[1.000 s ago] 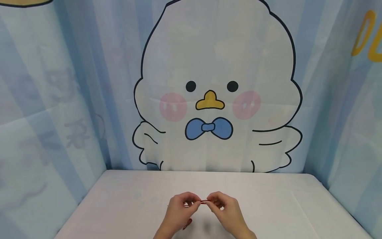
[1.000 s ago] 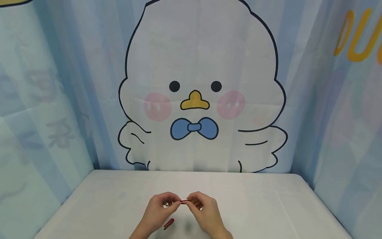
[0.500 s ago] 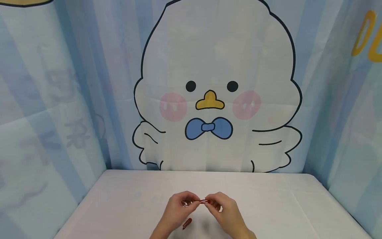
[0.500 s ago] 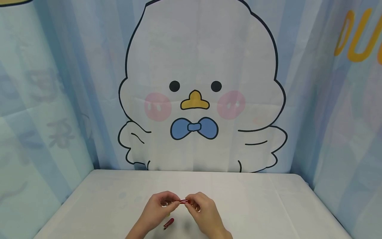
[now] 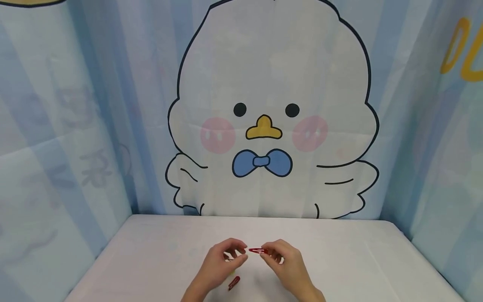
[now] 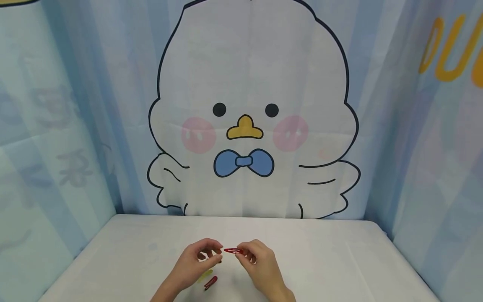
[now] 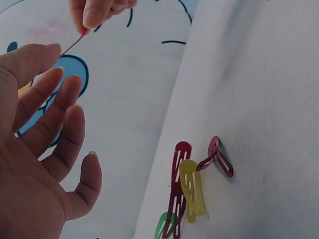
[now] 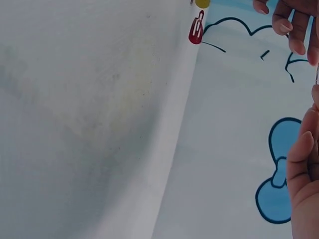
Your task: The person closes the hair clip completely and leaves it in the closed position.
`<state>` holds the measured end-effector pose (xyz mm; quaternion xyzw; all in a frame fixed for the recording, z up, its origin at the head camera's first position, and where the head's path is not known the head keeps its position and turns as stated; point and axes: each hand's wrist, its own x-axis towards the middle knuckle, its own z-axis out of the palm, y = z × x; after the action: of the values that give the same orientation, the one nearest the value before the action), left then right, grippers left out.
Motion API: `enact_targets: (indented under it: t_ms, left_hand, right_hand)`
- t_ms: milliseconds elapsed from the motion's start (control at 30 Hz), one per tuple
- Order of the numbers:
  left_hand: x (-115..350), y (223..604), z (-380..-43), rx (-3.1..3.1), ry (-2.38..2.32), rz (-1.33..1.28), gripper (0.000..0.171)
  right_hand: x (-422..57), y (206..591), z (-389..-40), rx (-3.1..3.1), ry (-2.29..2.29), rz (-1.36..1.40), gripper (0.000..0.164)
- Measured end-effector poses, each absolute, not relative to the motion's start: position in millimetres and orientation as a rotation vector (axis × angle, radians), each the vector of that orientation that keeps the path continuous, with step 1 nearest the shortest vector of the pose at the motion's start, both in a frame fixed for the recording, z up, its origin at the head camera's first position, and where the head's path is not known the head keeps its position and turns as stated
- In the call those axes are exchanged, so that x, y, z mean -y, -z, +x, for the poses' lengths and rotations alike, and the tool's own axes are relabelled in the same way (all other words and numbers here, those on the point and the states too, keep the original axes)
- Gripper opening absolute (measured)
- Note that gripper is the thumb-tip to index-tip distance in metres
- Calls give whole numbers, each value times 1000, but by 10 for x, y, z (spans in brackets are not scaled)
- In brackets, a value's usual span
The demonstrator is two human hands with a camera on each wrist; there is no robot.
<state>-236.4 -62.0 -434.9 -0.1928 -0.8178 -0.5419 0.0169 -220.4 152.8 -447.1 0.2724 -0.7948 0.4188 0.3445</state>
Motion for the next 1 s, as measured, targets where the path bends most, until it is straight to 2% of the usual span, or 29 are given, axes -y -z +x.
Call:
enact_targets:
  t_ms: [233, 667, 1000]
  left_hand:
    - [749, 4357, -2386, 2576, 1691, -566, 26]
    - [1003, 4441, -2523, 2584, 1618, -531, 27]
    - [1247, 4436, -2580, 2617, 1530, -478, 24]
  right_hand:
    - [-1571, 4505, -2241, 2116, -1128, 630, 35]
    - [-1767, 4487, -2400, 2126, -1073, 609, 31]
    - [-1917, 4478, -2465, 2265, -1092, 480, 27]
